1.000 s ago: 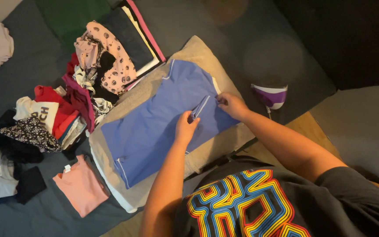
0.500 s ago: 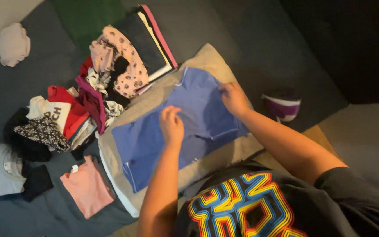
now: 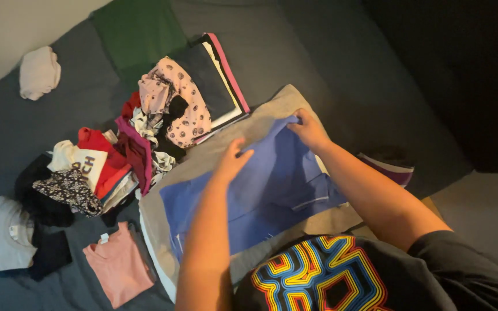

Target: The person irons a blue t-shirt on a bed using a purple iron, smoothing the fabric on both sides. They then fold the shirt and place it on a pile of other folded clothes.

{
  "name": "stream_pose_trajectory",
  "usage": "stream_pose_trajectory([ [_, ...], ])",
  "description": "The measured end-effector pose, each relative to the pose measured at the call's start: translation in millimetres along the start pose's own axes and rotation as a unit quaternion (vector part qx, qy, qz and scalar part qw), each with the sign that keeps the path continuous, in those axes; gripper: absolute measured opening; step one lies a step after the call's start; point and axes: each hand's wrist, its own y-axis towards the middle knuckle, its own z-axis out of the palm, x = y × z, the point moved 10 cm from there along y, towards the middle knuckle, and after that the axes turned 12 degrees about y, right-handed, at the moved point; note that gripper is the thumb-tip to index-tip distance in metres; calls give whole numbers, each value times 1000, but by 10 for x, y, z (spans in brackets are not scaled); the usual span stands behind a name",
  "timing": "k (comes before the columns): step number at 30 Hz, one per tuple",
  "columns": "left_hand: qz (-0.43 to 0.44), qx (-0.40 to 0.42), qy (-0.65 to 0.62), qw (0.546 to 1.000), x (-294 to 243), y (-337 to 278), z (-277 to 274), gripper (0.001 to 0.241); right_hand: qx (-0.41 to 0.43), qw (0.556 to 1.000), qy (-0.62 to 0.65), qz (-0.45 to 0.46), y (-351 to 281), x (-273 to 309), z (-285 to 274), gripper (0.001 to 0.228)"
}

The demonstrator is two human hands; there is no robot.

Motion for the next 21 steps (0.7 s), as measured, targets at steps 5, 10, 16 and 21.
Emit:
stream_pose_trajectory([
  [5,-54,26,237,970,348,-88,-513,27,1,989,144,-43,-149,131,-133,24],
  [10,-61,81,307,946,659,-261,-341,49,14,985,126,-113,-280,486,-191,24],
  [16,-21,17,386,922,706,-636,-543,25,24,975,131,-180,-463,746,-304,45],
  [21,-9,-29,331,943,577,-1106,-656,32,-30,978,108,-176,-810,543,-349,36],
])
